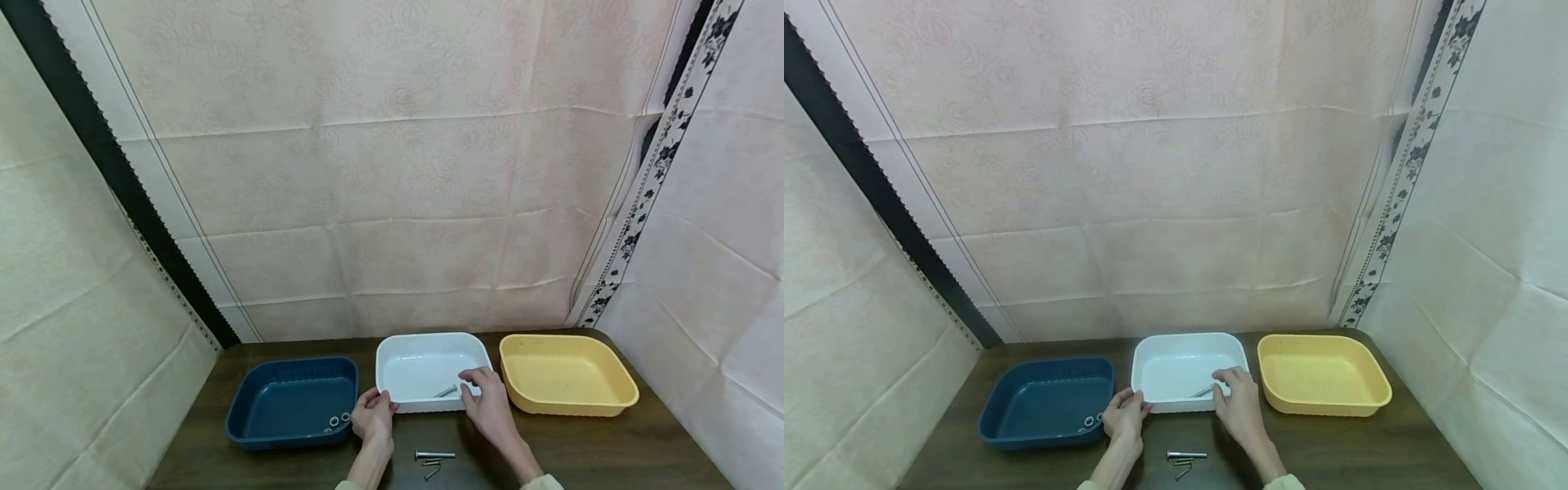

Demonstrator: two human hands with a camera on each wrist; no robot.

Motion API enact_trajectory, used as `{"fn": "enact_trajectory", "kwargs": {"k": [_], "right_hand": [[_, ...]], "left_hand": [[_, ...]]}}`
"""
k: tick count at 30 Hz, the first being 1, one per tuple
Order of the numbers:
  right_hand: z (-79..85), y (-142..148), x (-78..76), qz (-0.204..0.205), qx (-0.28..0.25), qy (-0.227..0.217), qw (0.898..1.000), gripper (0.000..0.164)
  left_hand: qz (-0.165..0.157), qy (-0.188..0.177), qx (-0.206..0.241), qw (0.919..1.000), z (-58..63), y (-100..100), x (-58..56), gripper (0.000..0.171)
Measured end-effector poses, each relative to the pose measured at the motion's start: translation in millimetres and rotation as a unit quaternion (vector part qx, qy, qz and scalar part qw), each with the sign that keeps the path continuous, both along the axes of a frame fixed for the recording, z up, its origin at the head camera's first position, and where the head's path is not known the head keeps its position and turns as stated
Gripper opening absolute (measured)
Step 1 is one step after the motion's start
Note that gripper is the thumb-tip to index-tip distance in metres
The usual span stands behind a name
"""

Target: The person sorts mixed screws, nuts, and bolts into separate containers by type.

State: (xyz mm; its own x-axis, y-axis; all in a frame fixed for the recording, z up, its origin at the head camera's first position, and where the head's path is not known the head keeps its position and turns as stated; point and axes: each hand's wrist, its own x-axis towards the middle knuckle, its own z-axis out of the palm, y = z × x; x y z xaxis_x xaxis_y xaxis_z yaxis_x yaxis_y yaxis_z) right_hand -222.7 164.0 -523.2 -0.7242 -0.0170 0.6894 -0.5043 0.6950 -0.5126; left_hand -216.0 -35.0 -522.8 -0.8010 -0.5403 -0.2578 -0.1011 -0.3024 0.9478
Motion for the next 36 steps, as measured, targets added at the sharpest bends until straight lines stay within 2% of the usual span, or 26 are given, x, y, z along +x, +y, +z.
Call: {"fn": "enact_trajectory", "kwargs": {"k": [5, 11, 15, 21, 27, 33, 36], "right_hand": [[-1.0, 1, 8.0, 0.011, -0.018, 0.019, 1.0, 0.021], [-3.2, 0, 18.9, 0.041, -0.039, -0.007, 0.998, 0.019], [-6.1, -2, 26.2, 0.059, -0.041, -0.014, 0.997, 0.025], [-14.8, -4, 36.0, 0.088, -0.041, -0.048, 0.994, 0.032], [-22.7, -4, 41.3, 0.114, -0.029, -0.049, 0.992, 0.033], [-26.6, -3, 48.1, 0.139, -0.036, -0.117, 0.983, 0.024], [-29.9, -2, 51.3, 0.152, -0.036, -0.136, 0.978, 0.022]], "left_hand": [[0.003, -0.006, -0.002, 1.0, -0.7, 0, -0.9, 0.024], [0.003, -0.006, -0.003, 1.0, -1.0, 0, -1.2, 0.023], [0.002, -0.009, -0.004, 0.9999, -0.7, 0, -1.0, 0.023], [-0.001, -0.012, -0.007, 0.9999, -1.9, 0, -0.7, 0.024], [-0.002, -0.009, -0.005, 0.9999, -1.7, 0, -0.8, 0.025], [0.001, -0.007, -0.005, 1.0, -1.6, 0, -0.7, 0.025], [0.001, -0.008, -0.004, 1.0, -2.1, 0, -0.4, 0.025]]}}
